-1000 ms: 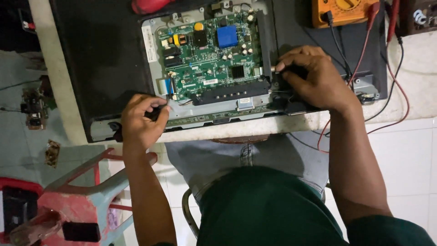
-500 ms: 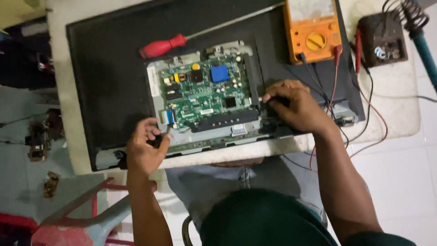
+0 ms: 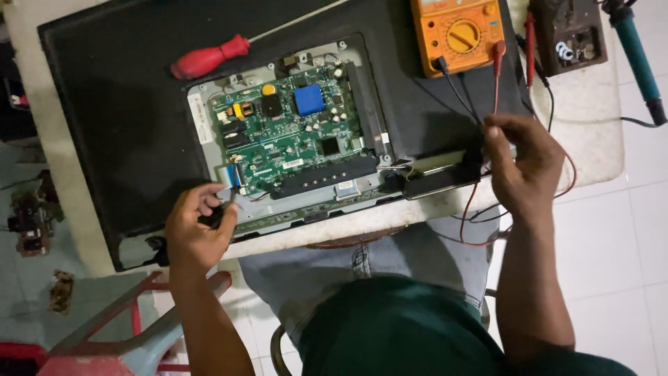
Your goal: Testing and repairing a circuit board inside a disassembled television using a multimeter and a screwdriver.
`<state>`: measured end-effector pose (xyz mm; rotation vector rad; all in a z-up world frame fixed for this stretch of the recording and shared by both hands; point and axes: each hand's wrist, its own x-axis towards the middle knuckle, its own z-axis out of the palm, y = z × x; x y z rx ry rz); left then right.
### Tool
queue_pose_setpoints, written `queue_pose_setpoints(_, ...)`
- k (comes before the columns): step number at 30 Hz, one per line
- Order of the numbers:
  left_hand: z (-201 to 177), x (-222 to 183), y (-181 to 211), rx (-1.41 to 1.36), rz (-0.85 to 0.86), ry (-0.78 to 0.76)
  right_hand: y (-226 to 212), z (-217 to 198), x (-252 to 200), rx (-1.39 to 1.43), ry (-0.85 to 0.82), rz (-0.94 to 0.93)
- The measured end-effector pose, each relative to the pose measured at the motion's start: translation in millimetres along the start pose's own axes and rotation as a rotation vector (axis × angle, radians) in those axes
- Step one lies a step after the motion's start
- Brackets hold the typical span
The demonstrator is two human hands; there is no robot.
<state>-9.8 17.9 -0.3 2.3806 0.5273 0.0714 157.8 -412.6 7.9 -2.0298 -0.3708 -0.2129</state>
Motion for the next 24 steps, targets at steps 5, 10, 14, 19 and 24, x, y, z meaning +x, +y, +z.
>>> queue_pose_setpoints(5,-2,1,3,-0.009,0.034,0.011,17,-16,-29,-0.224,-0.088,0.149)
queue_pose_setpoints(10,1,-1,-15,-0.008,0.097,0.007,35,-13,-18,-0.236,0.077,0.091)
queue_pose_setpoints(14,14,2,-35,-0.034,0.079,0.049,42,-22,10,-0.238,0.254,0.182)
queue_pose_setpoints(19,10,6,-10,0.027,-0.112,0.019,59,-41,41,-0.395,0.193,0.242)
queue_pose_setpoints(24,10,4,-13,0.055,-0.163,0.018,86,-47,58,-0.577,0.0,0.254)
